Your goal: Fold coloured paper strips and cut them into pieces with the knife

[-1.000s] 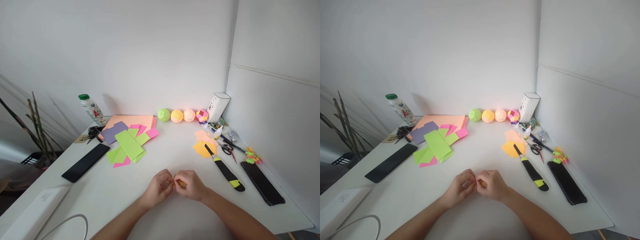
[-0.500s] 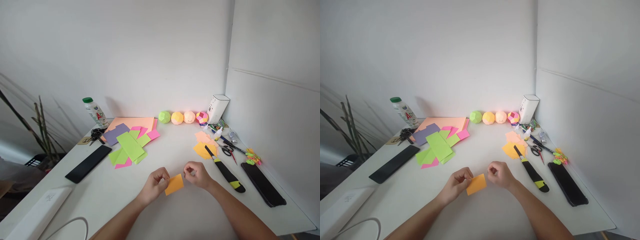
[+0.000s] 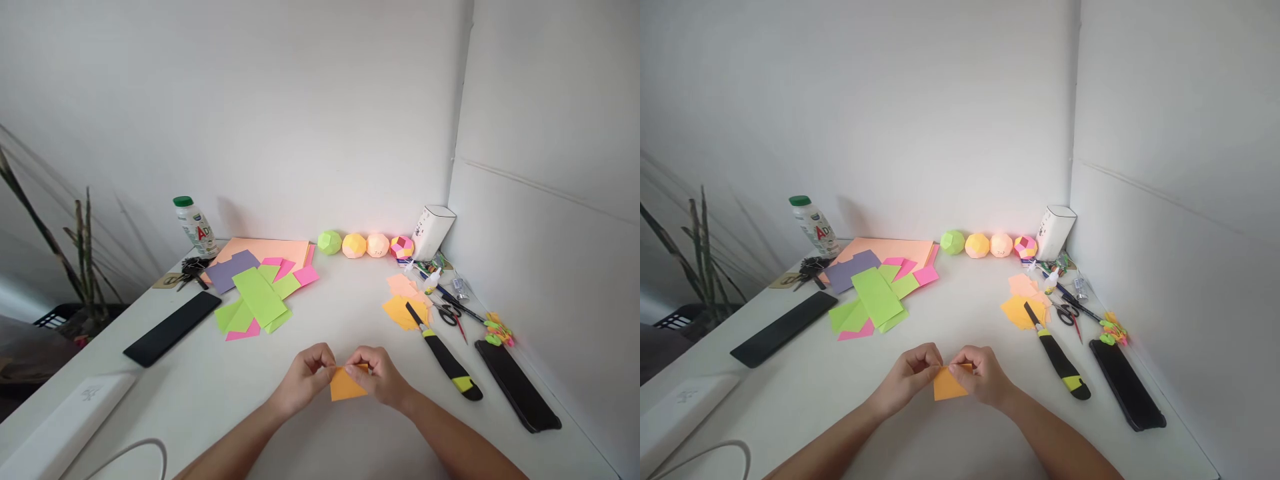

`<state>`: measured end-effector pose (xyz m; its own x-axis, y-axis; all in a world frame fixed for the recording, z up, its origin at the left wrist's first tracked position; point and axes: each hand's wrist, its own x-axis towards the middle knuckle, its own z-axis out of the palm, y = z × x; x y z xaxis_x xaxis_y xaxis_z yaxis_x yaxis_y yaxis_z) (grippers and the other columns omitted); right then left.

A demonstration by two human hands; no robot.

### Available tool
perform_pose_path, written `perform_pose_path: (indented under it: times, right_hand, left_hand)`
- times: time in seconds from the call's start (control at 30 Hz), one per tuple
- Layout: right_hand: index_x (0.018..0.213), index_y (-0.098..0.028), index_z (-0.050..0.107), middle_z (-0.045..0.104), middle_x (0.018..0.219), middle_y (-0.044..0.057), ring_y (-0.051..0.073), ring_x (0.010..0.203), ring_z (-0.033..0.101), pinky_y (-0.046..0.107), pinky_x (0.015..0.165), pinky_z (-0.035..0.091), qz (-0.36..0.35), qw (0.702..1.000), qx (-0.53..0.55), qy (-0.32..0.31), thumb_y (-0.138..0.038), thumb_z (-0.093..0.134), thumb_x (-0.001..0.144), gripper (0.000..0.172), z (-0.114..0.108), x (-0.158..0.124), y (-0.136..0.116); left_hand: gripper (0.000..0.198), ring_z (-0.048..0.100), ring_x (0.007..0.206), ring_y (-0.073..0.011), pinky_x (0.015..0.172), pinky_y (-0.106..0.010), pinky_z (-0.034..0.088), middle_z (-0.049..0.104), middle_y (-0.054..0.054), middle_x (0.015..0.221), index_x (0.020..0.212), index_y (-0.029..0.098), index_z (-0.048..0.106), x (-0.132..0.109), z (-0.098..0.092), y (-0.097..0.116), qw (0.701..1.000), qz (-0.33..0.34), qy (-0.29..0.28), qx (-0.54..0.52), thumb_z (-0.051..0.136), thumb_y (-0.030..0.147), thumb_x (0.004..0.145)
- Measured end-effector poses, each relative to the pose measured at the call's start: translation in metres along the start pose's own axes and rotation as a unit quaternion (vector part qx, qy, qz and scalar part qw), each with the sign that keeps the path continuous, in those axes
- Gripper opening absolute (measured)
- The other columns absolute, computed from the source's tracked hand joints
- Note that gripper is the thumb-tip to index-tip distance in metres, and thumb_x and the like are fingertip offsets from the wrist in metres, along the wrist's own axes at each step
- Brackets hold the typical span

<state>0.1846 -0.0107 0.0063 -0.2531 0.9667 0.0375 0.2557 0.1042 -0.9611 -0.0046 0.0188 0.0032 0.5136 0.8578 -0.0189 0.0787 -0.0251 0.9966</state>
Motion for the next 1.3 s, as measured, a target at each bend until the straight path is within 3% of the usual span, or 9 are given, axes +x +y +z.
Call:
perform_pose_path:
  times: [0.23,0.33,0.4,0.53,0.67,0.77,0.93,1.13,1.3]
  right_hand:
    - [0.070,-0.018,0.054,0.049,0.064,-0.003,0.011,0.058,0.045,0.023,0.053,0.037,0.042,0.995,0.048,0.070,-0.044,0.058,0.081,0.028,-0.013,0.001,0.002]
    - [0.072,-0.018,0.055,0.052,0.066,-0.001,0.012,0.059,0.048,0.024,0.055,0.040,0.063,0.992,0.070,0.080,-0.048,0.058,0.081,0.032,-0.008,0.001,0.004]
    - [0.073,-0.017,0.058,0.054,0.067,-0.001,0.012,0.060,0.049,0.025,0.055,0.041,0.074,0.991,0.082,0.071,-0.049,0.059,0.080,0.033,-0.003,0.000,0.006]
    - [0.071,-0.016,0.059,0.054,0.065,-0.001,0.012,0.059,0.049,0.024,0.054,0.040,0.092,0.989,0.102,0.049,-0.048,0.063,0.078,0.033,0.003,-0.001,0.010]
    - [0.069,-0.016,0.056,0.054,0.061,-0.002,0.011,0.055,0.050,0.024,0.052,0.041,0.107,0.987,0.116,0.038,-0.047,0.064,0.077,0.033,0.000,0.000,0.013]
    - [0.069,-0.016,0.056,0.055,0.061,-0.002,0.011,0.054,0.052,0.024,0.052,0.042,0.113,0.986,0.119,0.036,-0.047,0.064,0.077,0.033,-0.002,0.001,0.015]
    - [0.068,-0.017,0.051,0.056,0.054,-0.003,0.011,0.048,0.053,0.024,0.049,0.040,0.131,0.983,0.126,0.015,-0.051,0.062,0.078,0.037,-0.002,0.002,0.019]
    - [0.066,-0.019,0.047,0.054,0.050,-0.004,0.011,0.047,0.051,0.024,0.050,0.038,0.140,0.981,0.132,-0.002,-0.056,0.059,0.080,0.041,-0.002,0.005,0.024]
    - [0.066,-0.019,0.047,0.052,0.052,-0.004,0.010,0.048,0.049,0.023,0.049,0.037,0.145,0.981,0.127,-0.017,-0.057,0.056,0.081,0.042,-0.002,0.004,0.026]
  left_hand:
    - [0.022,0.052,0.071,-0.0160,0.067,-0.029,0.042,0.056,0.000,0.071,0.068,0.019,0.051,0.004,-0.009,0.003,0.998,-0.033,0.040,-0.027,0.056,0.039,0.078]
    - [0.030,0.056,0.079,-0.0171,0.075,-0.031,0.044,0.061,-0.002,0.082,0.083,0.019,0.057,0.003,-0.003,0.002,0.995,-0.055,-0.009,-0.077,0.057,0.049,0.080]
    - [0.036,0.053,0.072,-0.0143,0.068,-0.027,0.042,0.060,-0.001,0.080,0.085,0.018,0.058,0.002,0.003,-0.001,0.993,-0.075,-0.030,-0.089,0.060,0.054,0.079]
    - [0.043,0.041,0.057,-0.0093,0.055,-0.023,0.033,0.049,0.004,0.063,0.071,0.017,0.052,0.001,0.010,-0.010,0.991,-0.104,0.011,-0.085,0.061,0.059,0.076]
    - [0.047,0.045,0.058,-0.0098,0.055,-0.022,0.034,0.050,0.004,0.062,0.067,0.018,0.046,0.003,0.005,-0.010,0.986,-0.114,0.034,-0.116,0.064,0.060,0.072]
    - [0.047,0.048,0.052,-0.0094,0.050,-0.022,0.036,0.053,0.004,0.061,0.069,0.018,0.046,0.004,0.003,-0.008,0.985,-0.126,0.033,-0.116,0.062,0.062,0.073]
    - [0.052,0.034,0.033,-0.0062,0.037,-0.019,0.025,0.042,0.010,0.042,0.076,0.018,0.051,0.005,0.003,-0.005,0.983,-0.164,0.045,-0.062,0.056,0.070,0.071]
    - [0.053,0.027,0.030,-0.0042,0.035,-0.018,0.019,0.040,0.010,0.038,0.075,0.018,0.052,0.007,0.000,0.000,0.983,-0.164,0.050,-0.070,0.057,0.071,0.069]
    - [0.052,0.026,0.032,-0.0042,0.035,-0.019,0.020,0.040,0.010,0.039,0.075,0.018,0.051,0.009,-0.001,-0.005,0.978,-0.183,0.044,-0.095,0.058,0.069,0.069]
